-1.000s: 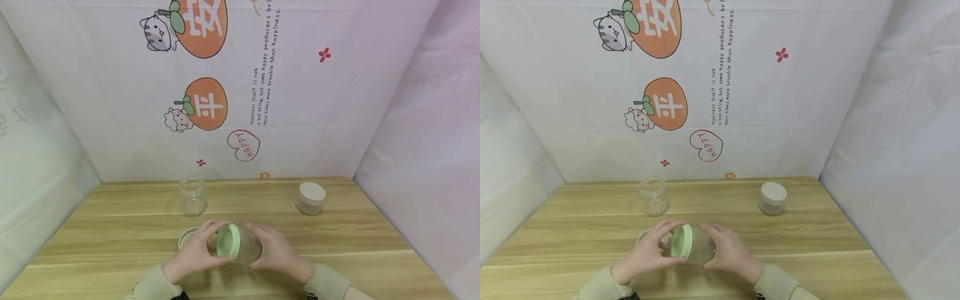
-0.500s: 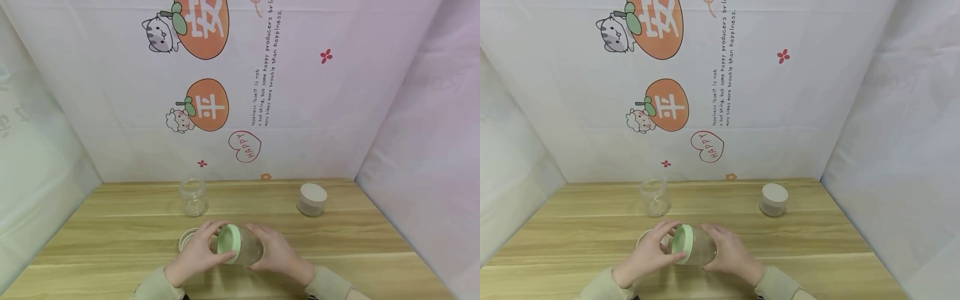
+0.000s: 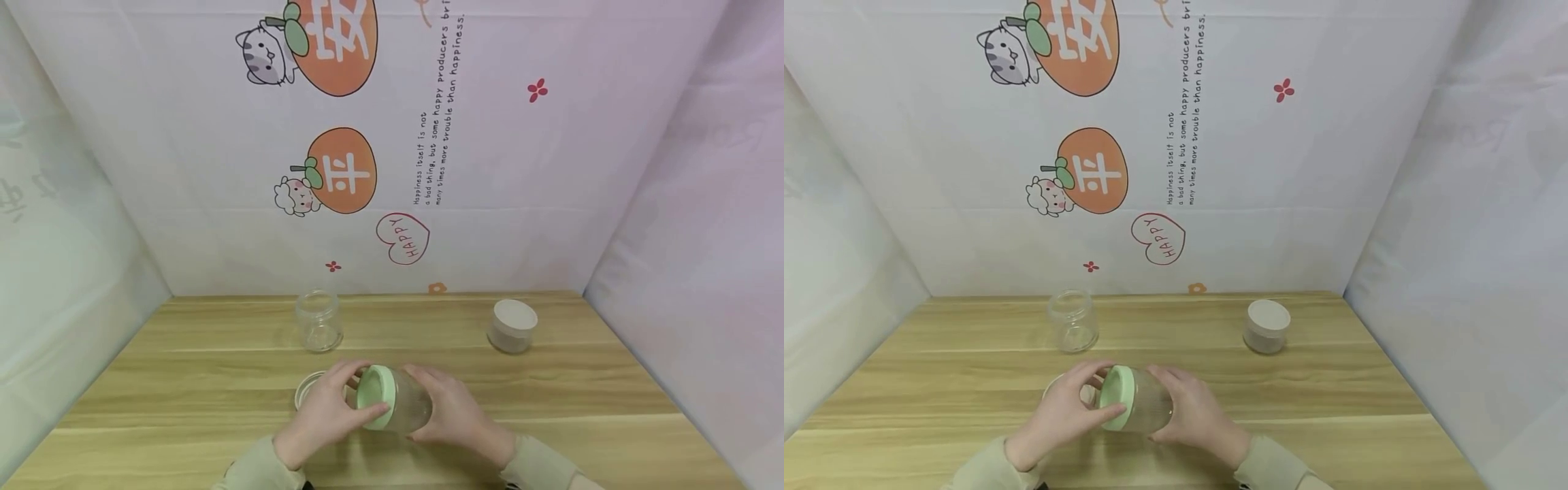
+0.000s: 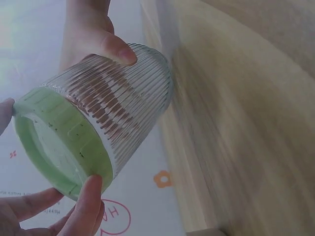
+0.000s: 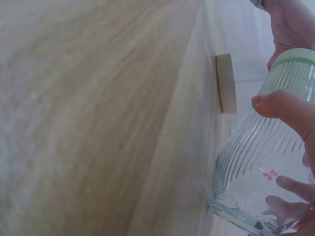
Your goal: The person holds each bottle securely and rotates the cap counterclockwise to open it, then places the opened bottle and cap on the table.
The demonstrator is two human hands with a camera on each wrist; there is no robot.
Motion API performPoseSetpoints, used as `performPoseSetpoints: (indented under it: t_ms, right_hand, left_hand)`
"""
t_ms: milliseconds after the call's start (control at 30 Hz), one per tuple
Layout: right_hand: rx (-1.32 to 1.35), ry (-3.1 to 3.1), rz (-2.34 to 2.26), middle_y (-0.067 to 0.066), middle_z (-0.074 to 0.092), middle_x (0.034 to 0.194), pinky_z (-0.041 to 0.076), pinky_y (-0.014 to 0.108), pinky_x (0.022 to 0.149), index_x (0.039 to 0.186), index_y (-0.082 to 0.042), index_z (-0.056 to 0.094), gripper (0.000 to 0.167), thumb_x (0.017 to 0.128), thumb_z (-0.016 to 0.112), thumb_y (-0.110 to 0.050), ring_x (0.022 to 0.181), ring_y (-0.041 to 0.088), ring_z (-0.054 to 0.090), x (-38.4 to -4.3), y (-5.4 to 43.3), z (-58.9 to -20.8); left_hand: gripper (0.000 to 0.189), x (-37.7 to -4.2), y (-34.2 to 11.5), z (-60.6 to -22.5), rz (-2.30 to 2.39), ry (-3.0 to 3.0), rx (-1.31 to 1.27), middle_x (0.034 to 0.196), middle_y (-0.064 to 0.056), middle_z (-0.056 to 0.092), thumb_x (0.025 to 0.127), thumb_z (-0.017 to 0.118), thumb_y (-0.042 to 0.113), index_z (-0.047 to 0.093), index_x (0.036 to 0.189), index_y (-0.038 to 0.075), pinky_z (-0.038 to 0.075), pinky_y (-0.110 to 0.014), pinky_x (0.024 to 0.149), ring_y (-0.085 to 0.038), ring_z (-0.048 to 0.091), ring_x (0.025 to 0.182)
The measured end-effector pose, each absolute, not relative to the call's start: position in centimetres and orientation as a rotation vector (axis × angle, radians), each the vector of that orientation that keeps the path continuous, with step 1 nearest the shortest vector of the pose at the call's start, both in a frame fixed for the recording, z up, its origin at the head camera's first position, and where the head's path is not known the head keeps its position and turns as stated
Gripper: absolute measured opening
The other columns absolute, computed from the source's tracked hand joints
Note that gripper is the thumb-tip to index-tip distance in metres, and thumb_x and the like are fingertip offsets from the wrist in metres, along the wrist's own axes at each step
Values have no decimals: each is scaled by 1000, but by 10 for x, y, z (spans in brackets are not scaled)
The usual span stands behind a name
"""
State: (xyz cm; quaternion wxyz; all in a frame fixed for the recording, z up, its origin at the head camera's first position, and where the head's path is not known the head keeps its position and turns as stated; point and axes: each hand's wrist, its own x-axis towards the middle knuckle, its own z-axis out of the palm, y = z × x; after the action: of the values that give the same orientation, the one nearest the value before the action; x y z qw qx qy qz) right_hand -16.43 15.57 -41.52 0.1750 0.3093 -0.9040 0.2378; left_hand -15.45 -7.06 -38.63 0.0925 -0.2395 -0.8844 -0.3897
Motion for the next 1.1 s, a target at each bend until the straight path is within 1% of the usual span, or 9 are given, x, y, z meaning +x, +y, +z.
performPoseSetpoints:
  t_ms: [100,233,300,400,433,633,867,967,1100]
  right_hand:
    - [877,-2567,660,4,65,116,56,37,80,126,-11,55,94,41,92,-28,98,19,64,-164,156,-416]
    - [876,-2577,645,5,65,117,56,38,80,127,-12,54,95,41,92,-28,99,21,64,-164,156,-416]
    - [877,-2582,645,7,65,118,56,39,80,127,-10,54,95,42,92,-27,99,22,64,-163,156,-416]
    - [877,-2590,646,9,64,117,56,40,80,127,-7,54,94,43,92,-25,98,24,65,-162,156,-416]
    - [877,-2592,643,9,64,118,56,40,80,127,-6,53,94,43,92,-24,98,24,65,-162,156,-416]
    - [875,-2586,645,8,64,118,56,39,80,128,-8,53,96,42,92,-26,98,23,65,-164,157,-416]
    - [889,-2573,646,7,64,119,56,38,80,128,-11,52,97,42,92,-28,98,21,64,-166,159,-418]
    - [894,-2561,643,7,64,118,56,37,80,128,-10,52,97,41,92,-28,98,21,64,-167,160,-418]
    - [903,-2549,651,7,65,117,56,38,81,127,-9,53,96,41,92,-25,98,22,65,-167,159,-417]
  left_hand:
    - [68,-156,-74,-388,-1161,-2616,-741,114,-7,60,72,79,43,55,125,8,55,-40,76,-26,60,100]
    - [83,-159,-80,-389,-1164,-2543,-902,131,-9,49,66,84,35,46,136,11,53,-45,88,-30,52,116]
    - [90,-159,-83,-391,-1147,-2489,-1034,137,-9,42,63,87,29,42,139,15,53,-45,88,-30,50,119]
    - [94,-159,-85,-392,-1079,-2422,-1171,144,-8,36,58,89,28,42,140,20,52,-45,89,-29,49,120]
    - [95,-160,-86,-392,-1062,-2411,-1189,144,-8,35,58,90,28,42,139,22,52,-46,89,-29,49,120]
    - [95,-162,-86,-393,-1085,-2395,-1203,146,-5,35,57,90,25,43,140,24,51,-45,92,-29,48,123]
    - [92,-170,-91,-394,-844,-2199,-1416,145,-12,36,53,91,21,48,134,17,51,-45,92,-31,41,127]
    - [90,-172,-92,-393,-770,-2155,-1479,145,-13,35,53,91,18,49,133,17,51,-45,92,-31,37,130]
    - [89,-171,-94,-393,-745,-2170,-1509,145,-13,35,56,89,14,48,135,18,52,-45,92,-35,36,130]
